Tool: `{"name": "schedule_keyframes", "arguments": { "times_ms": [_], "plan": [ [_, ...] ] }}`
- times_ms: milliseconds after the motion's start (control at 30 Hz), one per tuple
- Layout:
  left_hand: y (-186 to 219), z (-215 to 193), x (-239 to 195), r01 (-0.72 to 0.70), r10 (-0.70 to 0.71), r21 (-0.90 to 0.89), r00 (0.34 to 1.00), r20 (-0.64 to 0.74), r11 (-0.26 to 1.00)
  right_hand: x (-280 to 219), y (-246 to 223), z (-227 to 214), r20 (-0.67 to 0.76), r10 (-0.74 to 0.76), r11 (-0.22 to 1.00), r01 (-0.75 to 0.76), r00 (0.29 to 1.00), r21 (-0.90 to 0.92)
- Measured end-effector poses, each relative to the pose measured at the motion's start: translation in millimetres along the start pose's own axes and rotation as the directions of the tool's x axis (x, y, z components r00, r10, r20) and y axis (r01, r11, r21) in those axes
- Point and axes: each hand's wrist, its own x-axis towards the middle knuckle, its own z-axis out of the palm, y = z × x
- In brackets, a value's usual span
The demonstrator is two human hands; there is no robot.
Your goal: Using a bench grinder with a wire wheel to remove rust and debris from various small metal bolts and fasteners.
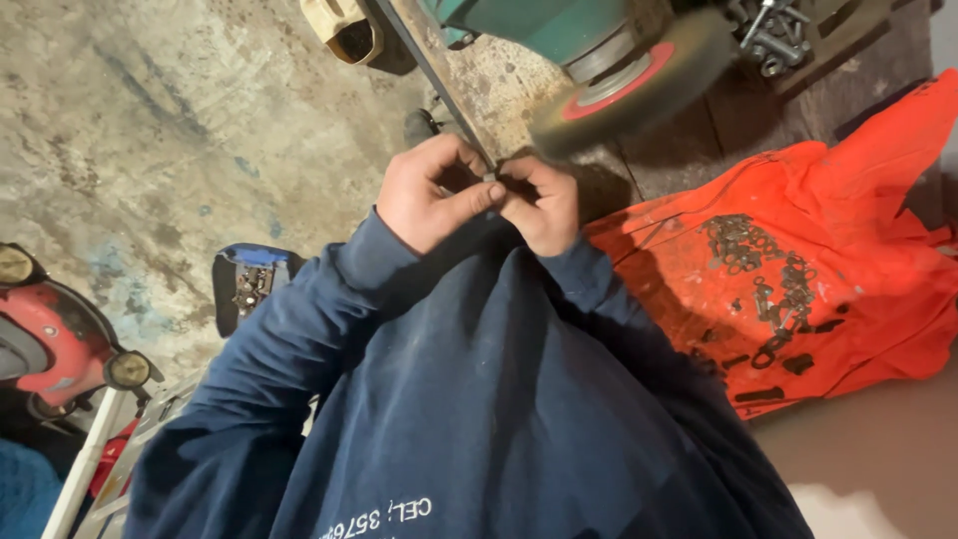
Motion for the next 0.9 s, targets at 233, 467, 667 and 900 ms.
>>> {"name": "schedule_keyframes", "arguments": {
  "times_ms": [233, 467, 667, 900],
  "plan": [
    [-11, 8, -12, -0.142, 0.151, 0.288, 0.988, -0.009, 0.947, -8, 25, -4, -0.052, 0.135, 0.938, -0.110, 0.990, 0.329],
    [-16, 17, -7, -0.299, 0.362, 0.551, 0.932, -0.007, 0.779, -9, 20, 20, -0.064, 0.147, 0.844, -0.092, 0.987, 0.528],
    [-11, 24, 1, -0.333, 0.439, 0.541, 0.896, -0.074, 0.772, -9, 17, 23, -0.138, 0.201, 0.847, -0.101, 0.970, 0.522],
    [17, 27, 14, -0.322, 0.427, 0.647, 0.904, -0.005, 0.691, -7, 19, 21, -0.082, 0.299, 0.670, -0.148, 0.951, 0.728]
  ]
}}
